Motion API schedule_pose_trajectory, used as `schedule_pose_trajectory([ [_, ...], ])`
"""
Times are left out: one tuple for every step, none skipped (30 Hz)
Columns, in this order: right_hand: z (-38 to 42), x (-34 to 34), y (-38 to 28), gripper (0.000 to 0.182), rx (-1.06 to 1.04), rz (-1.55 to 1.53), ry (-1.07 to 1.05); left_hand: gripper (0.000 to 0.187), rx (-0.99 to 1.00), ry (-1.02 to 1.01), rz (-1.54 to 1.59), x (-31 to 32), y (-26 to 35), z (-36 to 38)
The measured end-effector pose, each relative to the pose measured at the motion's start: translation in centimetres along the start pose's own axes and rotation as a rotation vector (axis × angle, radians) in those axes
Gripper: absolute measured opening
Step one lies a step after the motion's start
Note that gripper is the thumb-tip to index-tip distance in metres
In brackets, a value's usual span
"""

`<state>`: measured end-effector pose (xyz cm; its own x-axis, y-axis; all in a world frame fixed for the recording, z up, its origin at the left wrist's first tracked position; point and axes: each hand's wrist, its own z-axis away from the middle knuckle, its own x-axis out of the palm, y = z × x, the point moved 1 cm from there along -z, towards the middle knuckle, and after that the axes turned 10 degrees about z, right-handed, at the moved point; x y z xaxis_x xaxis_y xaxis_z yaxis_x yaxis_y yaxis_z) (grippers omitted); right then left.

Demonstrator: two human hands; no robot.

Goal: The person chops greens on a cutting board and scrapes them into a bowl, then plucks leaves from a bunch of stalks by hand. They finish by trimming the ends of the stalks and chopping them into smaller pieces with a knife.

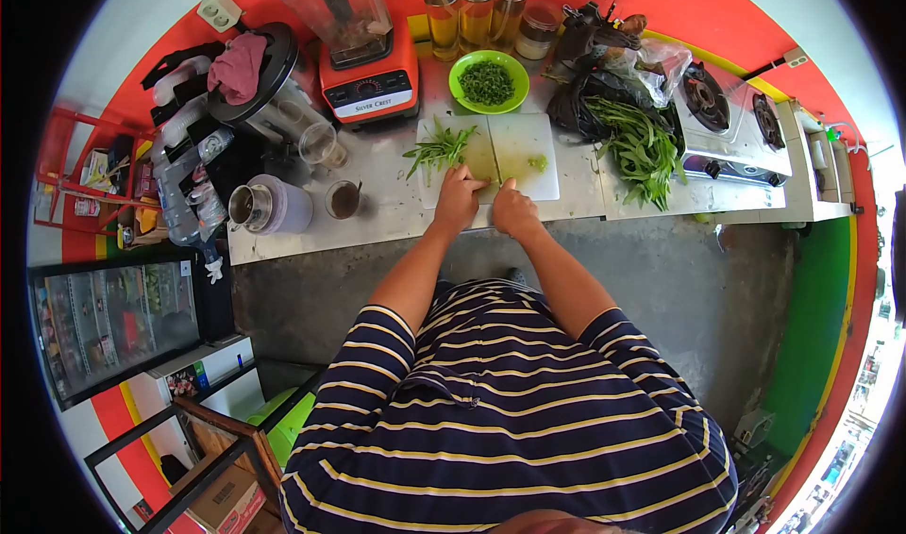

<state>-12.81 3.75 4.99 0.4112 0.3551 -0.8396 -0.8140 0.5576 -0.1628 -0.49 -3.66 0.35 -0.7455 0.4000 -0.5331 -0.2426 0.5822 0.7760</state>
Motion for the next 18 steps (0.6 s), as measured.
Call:
schedule_pose_trajectory([
  [-0.2,-0.2,0.1,0.034,-0.004,0.017,-0.013,0.032,-0.034,0.002,0.007,0.1,-0.1,0.0],
  [-0.1,-0.1,0.1,0.034,-0.006,0.016,-0.011,0.031,-0.068,0.005,0.015,0.3,-0.3,0.1],
  [0.1,0.1,0.3,0.034,0.005,0.007,-0.033,0.031,-0.068,0.007,0.014,0.3,-0.3,0.0],
  [0.4,0.3,0.4,0.034,0.016,-0.002,-0.055,0.031,-0.074,0.015,0.018,0.3,-0.4,0.0],
  [0.8,0.7,0.2,0.034,0.014,0.0,-0.055,0.03,-0.079,0.023,0.021,0.3,-0.4,-0.1],
  [1.0,1.2,0.1,0.034,0.011,0.005,-0.037,0.03,-0.079,0.027,0.02,0.2,-0.4,-0.2],
  [1.0,1.4,0.0,0.033,0.007,0.008,-0.018,0.029,-0.09,0.023,0.035,0.2,-0.4,-0.4],
  [0.6,1.4,0.0,0.033,0.007,0.005,-0.016,0.027,-0.101,0.014,0.05,0.1,-0.4,-0.4],
  [0.2,1.1,-0.1,0.034,-0.018,0.018,-0.009,0.027,-0.098,0.011,0.049,0.0,-0.5,-0.3],
  [-0.1,0.8,0.0,0.034,-0.04,0.03,-0.001,0.025,-0.076,0.01,0.068,-0.1,-0.6,-0.3],
  [-0.3,0.5,0.2,0.034,-0.037,0.026,0.003,0.024,-0.052,0.01,0.087,-0.2,-0.7,-0.3],
  [-0.4,0.2,0.3,0.035,-0.039,0.015,-0.02,0.024,-0.047,0.005,0.086,-0.2,-0.6,-0.3],
  [-0.5,0.0,0.3,0.035,-0.041,0.003,-0.043,0.022,-0.062,0.018,0.096,-0.2,-0.6,-0.3],
  [-0.4,0.1,0.3,0.035,-0.037,0.0,-0.041,0.02,-0.078,0.031,0.106,-0.2,-0.5,-0.2],
  [0.1,0.4,0.4,0.035,-0.029,-0.022,-0.037,0.02,-0.075,0.027,0.107,-0.2,-0.5,-0.1],
  [0.5,0.8,0.4,0.035,-0.021,-0.044,-0.035,0.019,-0.11,0.038,0.091,-0.2,-0.6,0.0],
  [0.6,1.0,0.3,0.035,-0.016,-0.046,-0.036,0.019,-0.146,0.049,0.075,-0.1,-0.7,0.0],
  [0.6,1.3,0.2,0.033,0.002,-0.053,-0.022,0.019,-0.147,0.045,0.077,-0.2,-0.5,0.0],
])
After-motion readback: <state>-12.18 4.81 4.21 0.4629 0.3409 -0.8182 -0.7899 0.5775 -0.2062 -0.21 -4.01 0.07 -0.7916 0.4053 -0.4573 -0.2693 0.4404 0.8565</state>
